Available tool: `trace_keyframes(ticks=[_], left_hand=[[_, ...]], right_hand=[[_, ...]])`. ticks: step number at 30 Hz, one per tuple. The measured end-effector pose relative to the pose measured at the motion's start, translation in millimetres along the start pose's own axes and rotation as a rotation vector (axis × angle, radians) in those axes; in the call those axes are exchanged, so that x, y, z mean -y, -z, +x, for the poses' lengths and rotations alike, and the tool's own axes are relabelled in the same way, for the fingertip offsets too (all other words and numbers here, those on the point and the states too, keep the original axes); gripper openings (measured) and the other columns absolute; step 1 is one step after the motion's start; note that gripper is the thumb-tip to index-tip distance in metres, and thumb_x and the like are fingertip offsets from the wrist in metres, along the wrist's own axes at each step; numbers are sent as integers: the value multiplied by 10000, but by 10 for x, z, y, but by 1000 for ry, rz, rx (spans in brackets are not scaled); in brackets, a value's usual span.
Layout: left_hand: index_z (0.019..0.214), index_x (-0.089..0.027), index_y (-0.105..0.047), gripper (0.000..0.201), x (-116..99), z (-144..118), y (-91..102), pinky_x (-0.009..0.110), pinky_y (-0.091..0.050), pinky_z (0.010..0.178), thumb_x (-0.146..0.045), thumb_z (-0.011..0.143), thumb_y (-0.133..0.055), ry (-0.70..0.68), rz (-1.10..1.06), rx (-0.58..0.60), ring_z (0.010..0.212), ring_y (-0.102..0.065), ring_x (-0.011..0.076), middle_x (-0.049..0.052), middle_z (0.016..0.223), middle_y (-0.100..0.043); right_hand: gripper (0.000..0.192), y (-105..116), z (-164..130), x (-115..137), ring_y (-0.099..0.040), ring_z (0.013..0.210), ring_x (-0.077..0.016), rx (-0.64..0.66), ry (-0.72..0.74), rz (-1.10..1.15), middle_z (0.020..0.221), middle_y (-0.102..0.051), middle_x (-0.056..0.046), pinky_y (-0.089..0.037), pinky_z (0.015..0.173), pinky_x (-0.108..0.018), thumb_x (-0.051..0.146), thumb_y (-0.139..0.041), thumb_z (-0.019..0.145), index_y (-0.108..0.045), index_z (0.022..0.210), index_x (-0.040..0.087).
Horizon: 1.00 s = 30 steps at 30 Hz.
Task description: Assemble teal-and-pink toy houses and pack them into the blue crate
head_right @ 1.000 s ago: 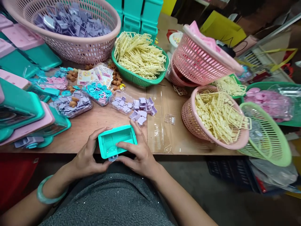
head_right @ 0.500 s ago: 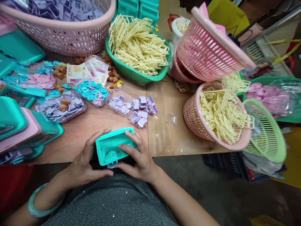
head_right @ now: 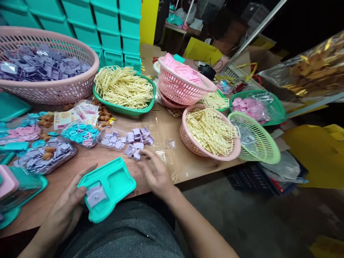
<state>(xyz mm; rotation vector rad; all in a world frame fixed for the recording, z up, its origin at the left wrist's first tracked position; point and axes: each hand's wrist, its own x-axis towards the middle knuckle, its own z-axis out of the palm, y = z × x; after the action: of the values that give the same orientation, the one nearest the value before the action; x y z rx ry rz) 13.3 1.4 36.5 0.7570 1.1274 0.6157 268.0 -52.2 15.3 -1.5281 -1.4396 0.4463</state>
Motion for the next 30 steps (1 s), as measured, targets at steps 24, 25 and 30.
trace_keyframes(ticks=[24,25,30], left_hand=[[1273,-212,-662,572,42,28,204,385,-607,873,-474,791,-823,-9,-232,8,1107,-716,320,96,1186,-769],[1256,-210,-670,550,29,31,204,387,-604,886,-476,798,-818,-10,-255,-1,1118,-713,320,95,1192,-768],[1155,-183,-711,477,-46,75,154,370,-595,924,-514,820,-791,-38,-315,-32,1167,-693,311,95,1208,-768]], right_hand=[[234,357,219,-403,-662,925,-226,214,-185,-282,1022,-650,-55,-543,833,-347,366,-758,855,-672,1020,224],[194,279,329,-319,-666,925,-222,157,-120,-250,1027,-666,-66,-543,837,-339,354,-710,901,-677,1038,221],[216,-372,1376,167,-696,1046,-208,341,105,-422,1091,-751,-79,-519,915,-291,172,-535,997,-734,1074,206]])
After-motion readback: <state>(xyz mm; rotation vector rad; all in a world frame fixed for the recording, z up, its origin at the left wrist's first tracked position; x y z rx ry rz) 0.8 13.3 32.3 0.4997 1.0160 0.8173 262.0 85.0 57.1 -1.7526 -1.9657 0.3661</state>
